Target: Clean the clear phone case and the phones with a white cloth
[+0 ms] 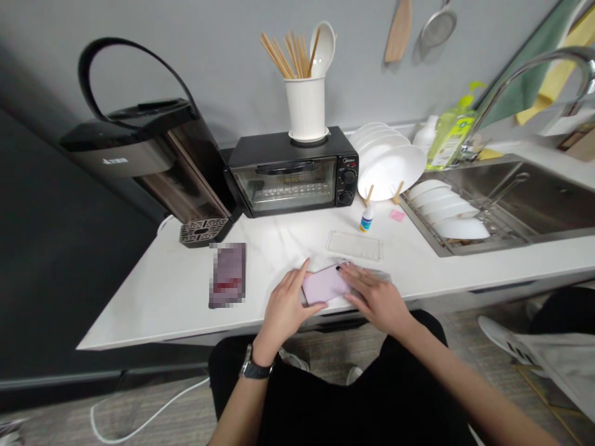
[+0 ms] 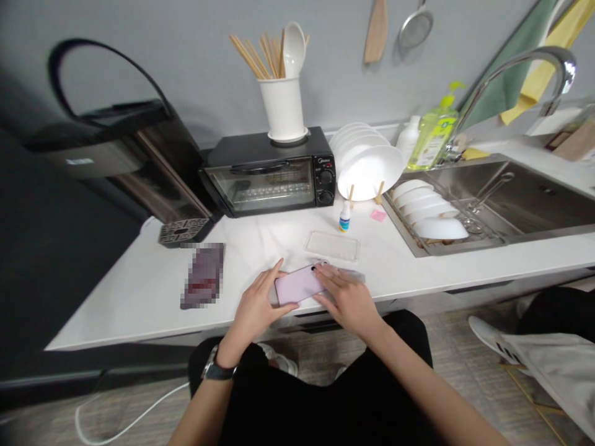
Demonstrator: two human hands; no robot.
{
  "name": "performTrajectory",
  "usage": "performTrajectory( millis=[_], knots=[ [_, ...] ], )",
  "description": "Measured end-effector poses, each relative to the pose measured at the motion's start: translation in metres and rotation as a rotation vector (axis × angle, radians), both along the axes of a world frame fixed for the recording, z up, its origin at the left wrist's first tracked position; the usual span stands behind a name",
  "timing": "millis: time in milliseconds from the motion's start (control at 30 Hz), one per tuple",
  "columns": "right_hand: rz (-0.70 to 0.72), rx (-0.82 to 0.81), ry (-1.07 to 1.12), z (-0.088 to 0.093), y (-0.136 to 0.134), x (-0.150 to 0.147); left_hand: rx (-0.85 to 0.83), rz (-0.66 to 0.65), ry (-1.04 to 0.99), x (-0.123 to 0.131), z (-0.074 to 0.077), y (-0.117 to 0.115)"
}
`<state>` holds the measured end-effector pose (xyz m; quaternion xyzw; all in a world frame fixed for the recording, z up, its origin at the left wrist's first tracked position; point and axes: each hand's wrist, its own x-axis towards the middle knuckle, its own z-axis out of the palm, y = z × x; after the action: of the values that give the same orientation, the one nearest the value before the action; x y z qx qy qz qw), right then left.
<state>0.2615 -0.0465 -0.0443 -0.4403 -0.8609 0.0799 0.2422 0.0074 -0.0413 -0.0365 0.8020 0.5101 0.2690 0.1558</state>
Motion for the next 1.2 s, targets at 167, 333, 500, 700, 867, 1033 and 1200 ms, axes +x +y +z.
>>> performTrajectory(
  millis=[167,333,500,700,867,1033,1200],
  knots=[
    [0.027,0.041,-0.003,-0.002,-0.004,-0.045,-0.001,-0.006,-0.031,0.001,-0.001,0.002],
    [0.131,0.014,0.01,-0.003,-0.02,-0.051,-0.017,0.016,-0.021,-0.001,-0.002,0.0],
    [-0.113,0.04,-0.053,-0.003,-0.003,0.007,-0.023,0.014,-0.043,0.0,-0.001,0.002],
    [0.031,0.039,0.013,-0.003,-0.007,-0.065,-0.005,-0.012,-0.036,-0.002,-0.003,0.003],
    [0.118,0.011,0.017,-0.003,-0.019,-0.043,-0.013,-0.006,-0.01,-0.003,-0.002,0.0],
    [-0.101,0.023,-0.038,-0.001,-0.003,0.006,-0.024,-0.005,-0.044,-0.001,-0.001,0.002],
    [0.048,-0.013,0.076,0.001,-0.009,-0.06,-0.021,-0.009,-0.02,-0.002,-0.004,0.002]
  ],
)
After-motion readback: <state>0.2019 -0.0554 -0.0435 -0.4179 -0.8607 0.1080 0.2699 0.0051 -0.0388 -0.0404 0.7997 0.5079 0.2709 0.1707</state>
